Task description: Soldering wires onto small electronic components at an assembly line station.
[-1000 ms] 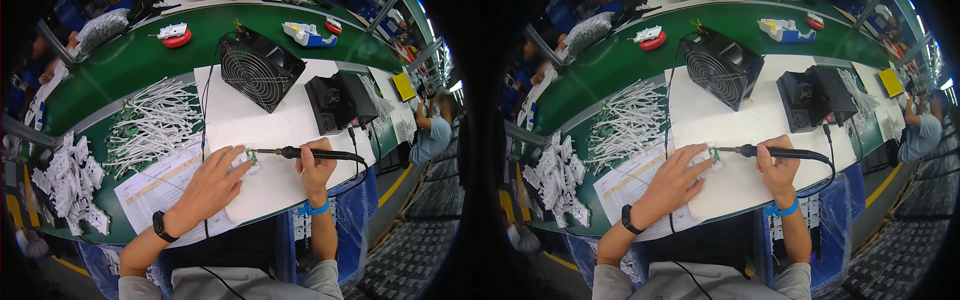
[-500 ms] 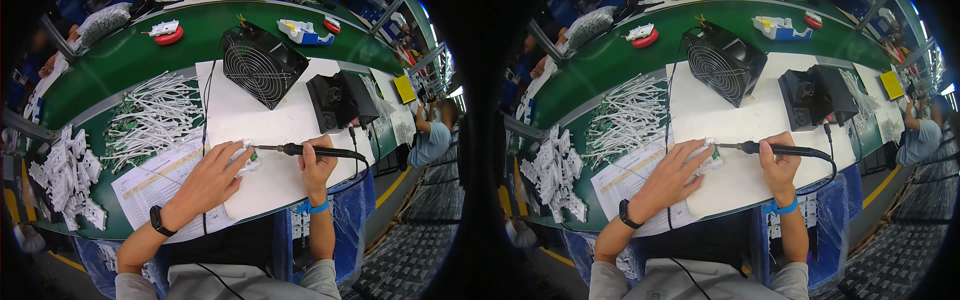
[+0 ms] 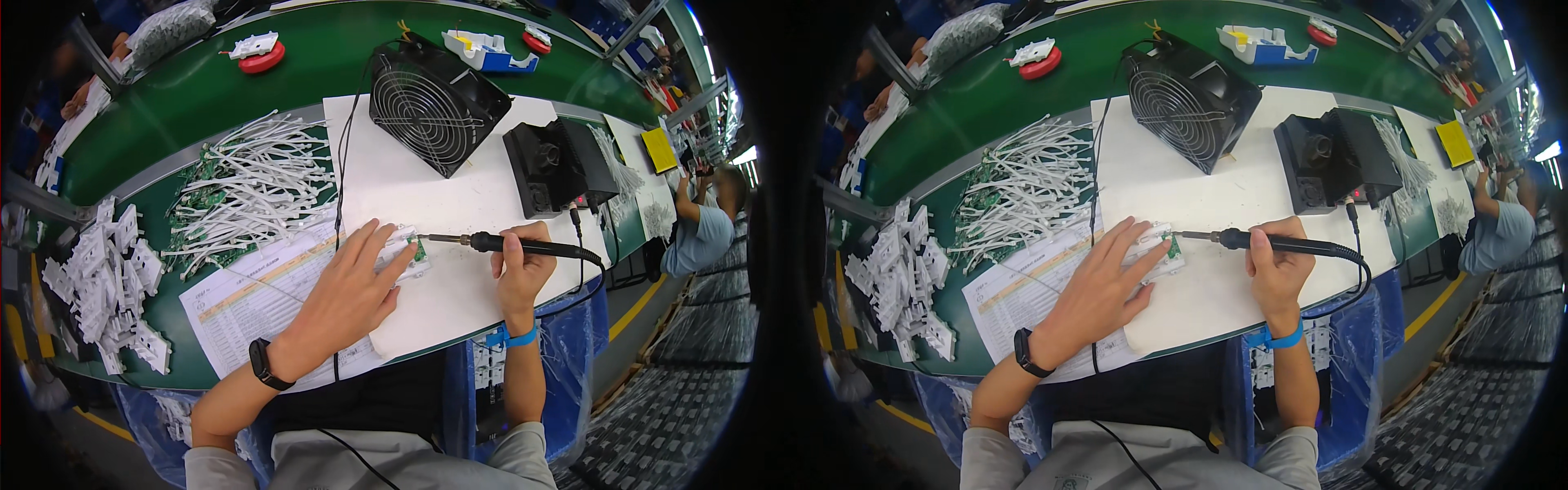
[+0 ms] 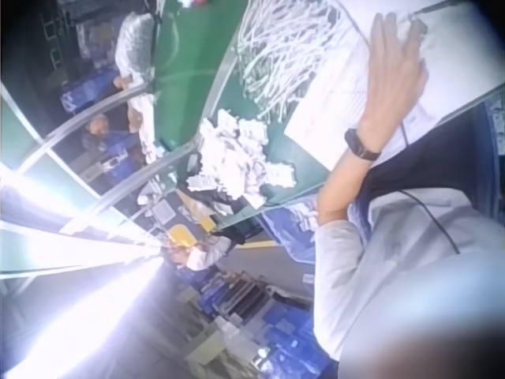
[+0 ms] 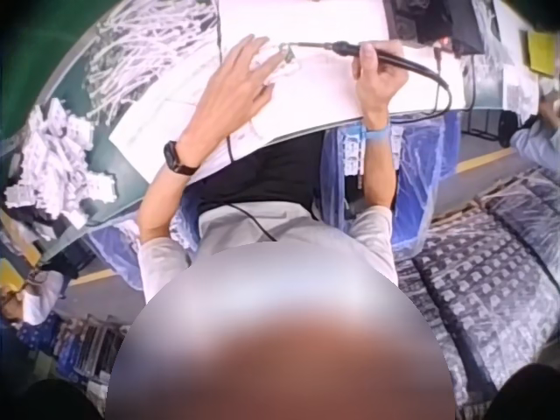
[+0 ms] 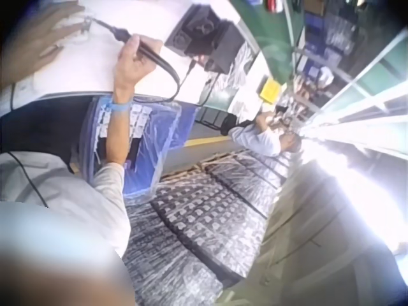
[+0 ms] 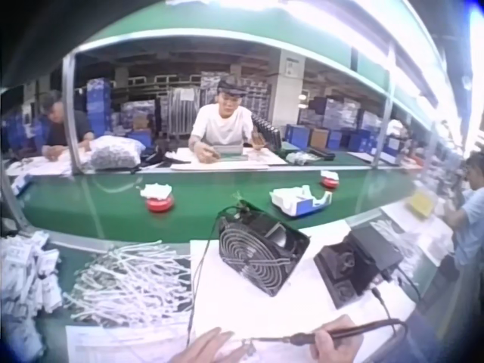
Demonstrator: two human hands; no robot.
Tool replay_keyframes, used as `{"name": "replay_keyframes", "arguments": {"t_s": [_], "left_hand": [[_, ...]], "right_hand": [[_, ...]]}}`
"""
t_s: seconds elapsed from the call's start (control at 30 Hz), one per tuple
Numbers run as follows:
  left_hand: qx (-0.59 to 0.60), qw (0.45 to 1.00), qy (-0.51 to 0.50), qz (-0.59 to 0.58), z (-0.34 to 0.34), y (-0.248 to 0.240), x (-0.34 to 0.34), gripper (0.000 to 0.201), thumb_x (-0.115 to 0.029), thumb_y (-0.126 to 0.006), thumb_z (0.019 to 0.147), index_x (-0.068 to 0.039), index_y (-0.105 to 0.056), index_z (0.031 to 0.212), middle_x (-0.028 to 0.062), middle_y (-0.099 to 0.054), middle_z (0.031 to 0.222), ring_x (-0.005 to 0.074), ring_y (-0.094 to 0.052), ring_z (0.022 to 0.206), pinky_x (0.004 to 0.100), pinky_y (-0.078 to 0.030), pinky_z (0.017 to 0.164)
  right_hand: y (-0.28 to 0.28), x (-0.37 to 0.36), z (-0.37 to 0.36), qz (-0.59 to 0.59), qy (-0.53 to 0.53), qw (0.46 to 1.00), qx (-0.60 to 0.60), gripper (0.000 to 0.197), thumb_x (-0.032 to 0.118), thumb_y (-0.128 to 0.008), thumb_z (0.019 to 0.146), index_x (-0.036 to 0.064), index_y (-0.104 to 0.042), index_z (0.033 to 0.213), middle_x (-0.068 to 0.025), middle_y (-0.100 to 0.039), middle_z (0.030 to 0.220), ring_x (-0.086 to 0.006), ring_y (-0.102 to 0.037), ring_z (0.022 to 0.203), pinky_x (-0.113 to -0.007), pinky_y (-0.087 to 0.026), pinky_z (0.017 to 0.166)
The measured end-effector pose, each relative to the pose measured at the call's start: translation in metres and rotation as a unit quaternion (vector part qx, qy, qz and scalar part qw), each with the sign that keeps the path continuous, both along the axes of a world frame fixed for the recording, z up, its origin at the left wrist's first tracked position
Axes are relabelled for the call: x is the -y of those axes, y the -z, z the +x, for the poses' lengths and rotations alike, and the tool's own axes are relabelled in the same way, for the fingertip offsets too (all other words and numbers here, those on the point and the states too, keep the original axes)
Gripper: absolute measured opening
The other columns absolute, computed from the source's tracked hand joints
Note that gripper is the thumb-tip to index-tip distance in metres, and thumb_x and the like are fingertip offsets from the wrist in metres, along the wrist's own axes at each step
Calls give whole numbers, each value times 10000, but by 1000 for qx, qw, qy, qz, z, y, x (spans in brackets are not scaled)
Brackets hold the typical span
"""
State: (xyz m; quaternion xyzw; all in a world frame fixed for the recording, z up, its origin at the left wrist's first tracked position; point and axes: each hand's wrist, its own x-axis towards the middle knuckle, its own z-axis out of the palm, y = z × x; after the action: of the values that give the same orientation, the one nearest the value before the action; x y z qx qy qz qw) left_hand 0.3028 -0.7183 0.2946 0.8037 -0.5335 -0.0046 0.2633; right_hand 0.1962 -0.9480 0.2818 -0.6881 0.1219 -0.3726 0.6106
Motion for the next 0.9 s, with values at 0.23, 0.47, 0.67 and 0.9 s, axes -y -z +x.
{"name": "replay_keyframes", "arguments": {"t_s": [0.23,0.47,0.67,0.9], "left_hand": [[-5,1000,-3,10,0,0,1,599,-129,-723,843,-91,-564,1419,220,-489,1440,408,-469,1339,470,-419,1110],[-18,1000,-6,15,3,-3,0,590,-117,-724,833,-114,-584,1406,195,-504,1448,385,-472,1359,458,-421,1117],[-7,1000,3,13,15,-7,-2,550,-81,-707,831,-116,-615,1373,179,-528,1439,379,-464,1379,462,-448,1091],[-24,999,-7,23,13,-8,0,570,-77,-714,829,-143,-616,1386,160,-522,1453,373,-476,1371,454,-435,1110]], "right_hand": [[1,1,0,0,-21,1000,-3,137,71,-641,993,3,-546,923,-53,-573,694,-73,-491,474,-216,-369,421],[1,3,-1,20,14,1000,17,141,65,-634,994,10,-539,905,-44,-560,683,-64,-476,466,-213,-360,414],[1,5,-2,23,6,999,32,137,59,-634,991,11,-546,898,-41,-565,690,-64,-486,478,-212,-369,419],[1,4,-2,21,-24,999,29,164,88,-637,989,16,-546,874,-43,-568,676,-67,-477,454,-212,-349,392]]}}
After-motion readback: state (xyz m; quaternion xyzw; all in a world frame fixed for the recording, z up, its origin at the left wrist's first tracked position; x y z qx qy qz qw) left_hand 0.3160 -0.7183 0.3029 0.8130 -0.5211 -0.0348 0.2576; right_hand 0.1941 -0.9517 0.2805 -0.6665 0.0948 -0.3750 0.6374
